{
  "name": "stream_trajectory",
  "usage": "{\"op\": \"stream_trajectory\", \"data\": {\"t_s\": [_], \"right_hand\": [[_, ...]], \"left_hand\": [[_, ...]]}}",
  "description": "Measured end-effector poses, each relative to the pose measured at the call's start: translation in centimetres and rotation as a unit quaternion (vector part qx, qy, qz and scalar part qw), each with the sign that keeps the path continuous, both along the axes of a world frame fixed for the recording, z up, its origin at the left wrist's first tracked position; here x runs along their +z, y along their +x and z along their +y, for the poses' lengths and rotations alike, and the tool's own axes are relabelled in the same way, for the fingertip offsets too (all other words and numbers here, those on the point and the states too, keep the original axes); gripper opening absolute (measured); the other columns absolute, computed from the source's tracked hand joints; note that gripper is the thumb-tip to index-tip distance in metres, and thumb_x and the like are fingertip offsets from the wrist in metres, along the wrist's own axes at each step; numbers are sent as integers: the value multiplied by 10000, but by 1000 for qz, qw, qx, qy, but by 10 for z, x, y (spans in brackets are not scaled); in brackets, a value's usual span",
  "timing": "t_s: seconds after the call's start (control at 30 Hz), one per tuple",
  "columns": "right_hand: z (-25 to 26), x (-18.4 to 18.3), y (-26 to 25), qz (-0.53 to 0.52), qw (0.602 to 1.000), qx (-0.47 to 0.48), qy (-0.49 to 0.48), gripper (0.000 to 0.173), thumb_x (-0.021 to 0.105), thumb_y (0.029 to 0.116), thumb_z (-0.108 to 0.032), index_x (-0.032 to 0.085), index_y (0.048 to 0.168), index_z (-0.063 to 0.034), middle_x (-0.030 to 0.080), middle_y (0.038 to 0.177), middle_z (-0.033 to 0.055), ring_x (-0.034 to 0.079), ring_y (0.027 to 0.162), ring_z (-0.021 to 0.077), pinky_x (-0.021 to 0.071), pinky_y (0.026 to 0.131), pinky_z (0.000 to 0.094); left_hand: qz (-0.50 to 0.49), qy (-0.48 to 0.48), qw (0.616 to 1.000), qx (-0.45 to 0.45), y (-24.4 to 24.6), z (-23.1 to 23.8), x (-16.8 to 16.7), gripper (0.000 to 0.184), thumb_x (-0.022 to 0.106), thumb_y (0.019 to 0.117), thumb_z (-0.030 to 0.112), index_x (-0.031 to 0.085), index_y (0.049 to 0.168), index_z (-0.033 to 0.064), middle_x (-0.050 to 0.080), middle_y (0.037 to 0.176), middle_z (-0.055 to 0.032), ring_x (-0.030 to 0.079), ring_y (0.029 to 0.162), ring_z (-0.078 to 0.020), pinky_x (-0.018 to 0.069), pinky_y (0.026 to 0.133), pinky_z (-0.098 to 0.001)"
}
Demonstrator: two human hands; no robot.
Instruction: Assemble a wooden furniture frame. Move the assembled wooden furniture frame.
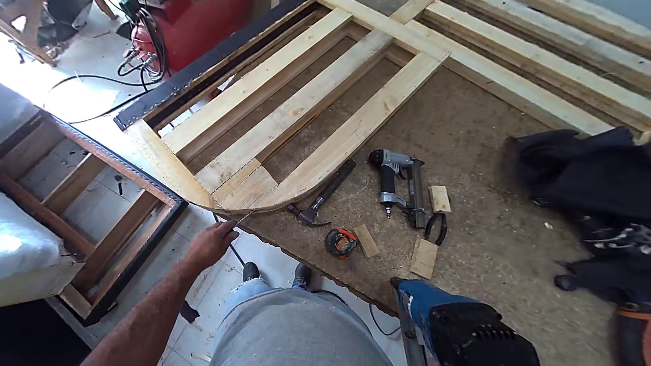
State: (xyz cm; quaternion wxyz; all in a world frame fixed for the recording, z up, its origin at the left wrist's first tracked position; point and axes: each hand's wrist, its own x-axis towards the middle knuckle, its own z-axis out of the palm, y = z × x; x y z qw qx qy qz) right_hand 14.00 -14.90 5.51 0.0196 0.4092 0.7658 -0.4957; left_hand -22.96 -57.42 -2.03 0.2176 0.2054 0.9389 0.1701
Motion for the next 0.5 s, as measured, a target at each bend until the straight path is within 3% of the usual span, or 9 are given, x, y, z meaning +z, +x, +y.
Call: {"op": "stream_trajectory", "data": {"t_s": [0.13,0.2,0.27,0.37,0.5], "right_hand": [[2,5,-11,-39,999,12,-10,415,783,885,-214,643,1188,32,740,895,61,718,739,134,625,756,327],[2,8,-17,-51,999,4,-18,408,771,892,-199,623,1196,30,733,923,61,696,711,127,616,719,331],[-1,12,-21,-68,998,-9,-9,411,779,869,-193,629,1179,30,727,857,43,688,665,112,613,680,304],[-16,25,-34,-90,996,-15,10,455,825,840,-234,632,1172,10,724,823,48,699,660,137,620,669,324],[-48,65,-61,-65,997,14,-40,432,805,858,-212,624,1184,6,737,914,73,696,671,161,619,652,347]], "left_hand": [[18,-6,999,-48,-16,-6,-3,398,566,1050,453,682,1296,162,735,1062,-72,722,952,-240,585,884,-531],[19,-10,998,-59,-21,-7,-3,368,528,1068,443,693,1264,178,738,1063,-63,726,971,-237,588,882,-527],[10,-10,998,-57,-20,-7,-3,373,501,1075,452,685,1263,188,732,1073,-61,724,971,-235,589,873,-528],[-2,-12,999,-46,-17,-5,-1,369,494,1077,453,671,1273,196,723,1059,-59,717,947,-236,587,864,-517],[-6,-10,999,-42,-14,-5,-1,380,488,1081,442,661,1312,196,725,1078,-65,723,956,-245,590,858,-526]]}}
